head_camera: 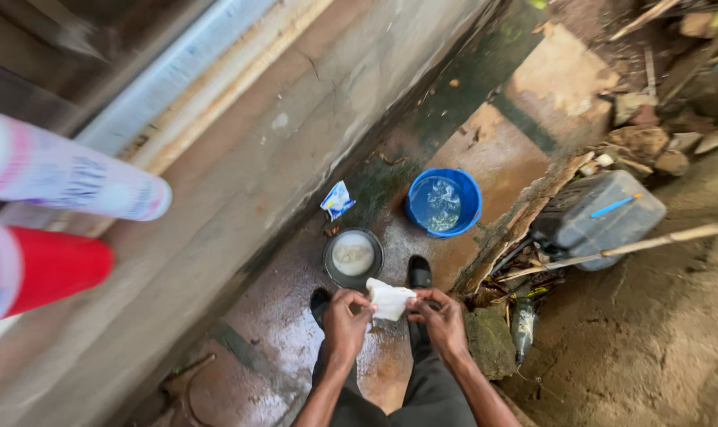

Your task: The person wipes a window frame with a paper towel, washes the towel in a bucket of water, sprays liquid from a spray bottle onto the window pane, and scrubs the glass with a soapy cloth.

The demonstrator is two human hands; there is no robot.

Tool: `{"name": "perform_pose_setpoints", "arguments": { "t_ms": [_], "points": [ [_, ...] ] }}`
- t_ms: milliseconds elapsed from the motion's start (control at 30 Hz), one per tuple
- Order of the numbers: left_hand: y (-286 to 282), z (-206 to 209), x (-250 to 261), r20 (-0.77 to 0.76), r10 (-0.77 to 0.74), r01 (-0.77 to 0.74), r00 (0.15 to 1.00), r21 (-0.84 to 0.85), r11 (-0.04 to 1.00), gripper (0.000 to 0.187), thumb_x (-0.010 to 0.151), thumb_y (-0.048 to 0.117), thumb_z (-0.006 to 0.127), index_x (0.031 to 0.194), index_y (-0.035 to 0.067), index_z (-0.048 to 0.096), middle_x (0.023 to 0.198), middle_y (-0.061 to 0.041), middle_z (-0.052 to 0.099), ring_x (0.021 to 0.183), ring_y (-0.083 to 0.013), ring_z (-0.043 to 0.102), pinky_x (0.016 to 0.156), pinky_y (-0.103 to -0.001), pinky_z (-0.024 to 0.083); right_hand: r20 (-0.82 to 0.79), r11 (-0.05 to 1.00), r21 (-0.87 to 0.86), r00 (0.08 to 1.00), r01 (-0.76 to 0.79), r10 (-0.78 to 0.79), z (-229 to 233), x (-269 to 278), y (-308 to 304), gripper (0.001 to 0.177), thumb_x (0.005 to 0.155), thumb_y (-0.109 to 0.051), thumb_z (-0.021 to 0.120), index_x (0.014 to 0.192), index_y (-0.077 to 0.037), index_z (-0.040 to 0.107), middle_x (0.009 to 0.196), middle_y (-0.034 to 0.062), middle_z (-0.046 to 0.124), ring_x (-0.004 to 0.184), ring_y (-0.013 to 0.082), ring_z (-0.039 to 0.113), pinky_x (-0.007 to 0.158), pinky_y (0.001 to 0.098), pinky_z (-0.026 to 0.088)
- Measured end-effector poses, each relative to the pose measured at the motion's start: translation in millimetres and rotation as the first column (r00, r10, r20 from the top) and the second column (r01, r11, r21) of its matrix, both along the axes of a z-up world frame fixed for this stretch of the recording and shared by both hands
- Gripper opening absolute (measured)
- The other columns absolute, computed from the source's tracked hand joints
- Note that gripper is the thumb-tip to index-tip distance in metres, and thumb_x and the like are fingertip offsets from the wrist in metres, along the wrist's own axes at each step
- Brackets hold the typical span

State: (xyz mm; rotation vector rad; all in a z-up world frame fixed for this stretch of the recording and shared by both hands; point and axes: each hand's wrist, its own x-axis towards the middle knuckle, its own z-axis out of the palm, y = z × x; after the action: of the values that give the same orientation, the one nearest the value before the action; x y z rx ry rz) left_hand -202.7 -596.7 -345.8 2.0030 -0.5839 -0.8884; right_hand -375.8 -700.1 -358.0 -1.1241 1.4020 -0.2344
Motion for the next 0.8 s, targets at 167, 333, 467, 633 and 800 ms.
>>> {"name": "perform_pose_setpoints", "arguments": {
  "t_ms": [167, 333, 467, 633, 800],
  "points": [
    [-38.2, -144.0, 4.2, -0.029, 0.128, -0.120, 0.991, 0.183, 0.976, 0.014, 0.076, 0.005, 0.082, 0.076, 0.003, 0.068, 0.097, -0.006, 0.068, 0.082, -0.0188, 0.069, 0.074, -0.032, 0.057, 0.040, 0.991, 0.086, 0.994, -0.104, 0.101, -153.2, 1.9, -41.4, 0.033, 0.100, -0.016, 0.058, 0.126, -0.001, 0.073, 0.116, 0.0142, 0.076, 0.090, 0.0218, 0.076, 0.070, 0.0324, 0.066],
    [-68.7, -316.0, 19.7, 0.065, 0.006, -0.024, 0.998, 0.281, 0.959, 0.008, 0.084, 0.005, 0.077, 0.082, 0.009, 0.072, 0.096, -0.007, 0.069, 0.084, -0.0235, 0.069, 0.078, -0.040, 0.056, -0.084, 0.911, 0.222, 0.924, -0.347, 0.372, -277.3, 21.3, -66.4, 0.034, 0.104, -0.017, 0.048, 0.132, -0.007, 0.062, 0.120, 0.0058, 0.068, 0.091, 0.0130, 0.071, 0.069, 0.0289, 0.063],
    [-72.4, -445.1, 22.2, 0.178, -0.119, 0.044, 0.977, 0.379, 0.924, 0.011, 0.080, 0.007, 0.079, 0.088, 0.008, 0.071, 0.104, -0.008, 0.070, 0.106, -0.0301, 0.067, 0.090, -0.045, 0.054, -0.010, 0.911, 0.242, 0.938, -0.333, 0.345, -347.6, 25.5, -57.3, 0.029, 0.104, -0.011, 0.049, 0.127, 0.000, 0.062, 0.108, 0.0108, 0.069, 0.087, 0.0154, 0.066, 0.070, 0.0308, 0.058],
    [-62.5, -601.0, 21.7, 0.016, -0.484, 0.363, 0.875, 0.639, 0.678, 0.018, 0.088, 0.009, 0.069, 0.105, 0.006, 0.074, 0.131, -0.017, 0.060, 0.122, -0.0364, 0.056, 0.103, -0.048, 0.046, -0.017, 0.860, 0.381, 0.927, -0.340, 0.374, -412.5, 25.2, -31.8, 0.033, 0.100, -0.003, 0.041, 0.125, -0.004, 0.062, 0.101, 0.0074, 0.069, 0.084, 0.0138, 0.068, 0.069, 0.0276, 0.062],
    [-43.4, -755.2, 0.1, 0.105, -0.597, 0.482, 0.795, 0.489, 0.727, 0.037, 0.087, 0.002, 0.056, 0.121, -0.005, 0.067, 0.127, -0.026, 0.063, 0.118, -0.0419, 0.059, 0.102, -0.047, 0.047, 0.025, 0.845, 0.436, 0.942, -0.311, 0.334, -452.1, 14.9, 2.3, 0.030, 0.097, -0.001, 0.047, 0.123, -0.004, 0.062, 0.103, 0.0082, 0.070, 0.089, 0.0132, 0.069, 0.077, 0.0271, 0.061]
  ]
}}
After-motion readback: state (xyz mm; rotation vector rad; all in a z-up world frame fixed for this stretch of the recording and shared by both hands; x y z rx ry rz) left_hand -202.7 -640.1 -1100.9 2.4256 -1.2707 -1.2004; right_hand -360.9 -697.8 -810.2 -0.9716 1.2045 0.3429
